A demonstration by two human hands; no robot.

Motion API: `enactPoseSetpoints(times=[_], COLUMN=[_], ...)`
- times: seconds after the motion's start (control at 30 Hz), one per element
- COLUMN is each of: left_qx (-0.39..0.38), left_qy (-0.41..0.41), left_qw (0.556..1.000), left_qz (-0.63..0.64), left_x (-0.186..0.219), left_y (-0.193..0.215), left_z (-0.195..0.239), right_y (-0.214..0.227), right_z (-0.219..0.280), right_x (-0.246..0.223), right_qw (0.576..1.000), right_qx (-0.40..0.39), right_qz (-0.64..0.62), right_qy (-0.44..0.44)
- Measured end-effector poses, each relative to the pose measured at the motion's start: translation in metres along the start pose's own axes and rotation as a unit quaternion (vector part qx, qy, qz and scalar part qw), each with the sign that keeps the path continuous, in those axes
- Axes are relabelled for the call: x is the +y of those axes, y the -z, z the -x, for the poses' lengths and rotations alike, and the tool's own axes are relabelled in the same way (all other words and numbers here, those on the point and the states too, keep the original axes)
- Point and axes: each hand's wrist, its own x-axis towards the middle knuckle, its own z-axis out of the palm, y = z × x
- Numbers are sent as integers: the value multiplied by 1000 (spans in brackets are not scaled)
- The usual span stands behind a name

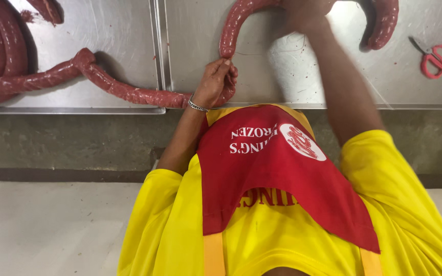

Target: The person ties sections of long sausage links with string and cuts the string with scissors to create individual links.

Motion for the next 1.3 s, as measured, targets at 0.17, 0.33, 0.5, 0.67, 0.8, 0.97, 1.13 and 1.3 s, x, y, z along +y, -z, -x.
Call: enactPoseSetpoints(times=[0.17,0.33,0.5,0.67,0.8,0.97,1.13,1.3], left_qx=[59,90,148,125,-27,-40,-15,-32], left_qy=[-29,116,43,-182,-36,48,5,-9], left_qw=[998,981,976,952,982,985,992,999], left_qz=[20,129,-154,-213,-182,-161,-122,-5], left_x=[4,7,-1,-16,-2,16,-3,-5], left_y=[2,-19,-53,-28,-14,-11,9,12], left_z=[13,-1,-30,-21,-3,4,-6,-7], right_y=[120,215,240,182,90,60,68,-4], right_z=[114,158,246,324,415,461,486,493], right_x=[-164,-95,-86,-19,47,53,59,78], right_qw=[957,972,888,916,650,749,782,687], right_qx=[-13,99,109,105,350,29,-160,-131], right_qz=[-148,-183,-261,-388,-673,-595,-484,-431], right_qy=[251,109,363,4,-46,-288,-359,-571])
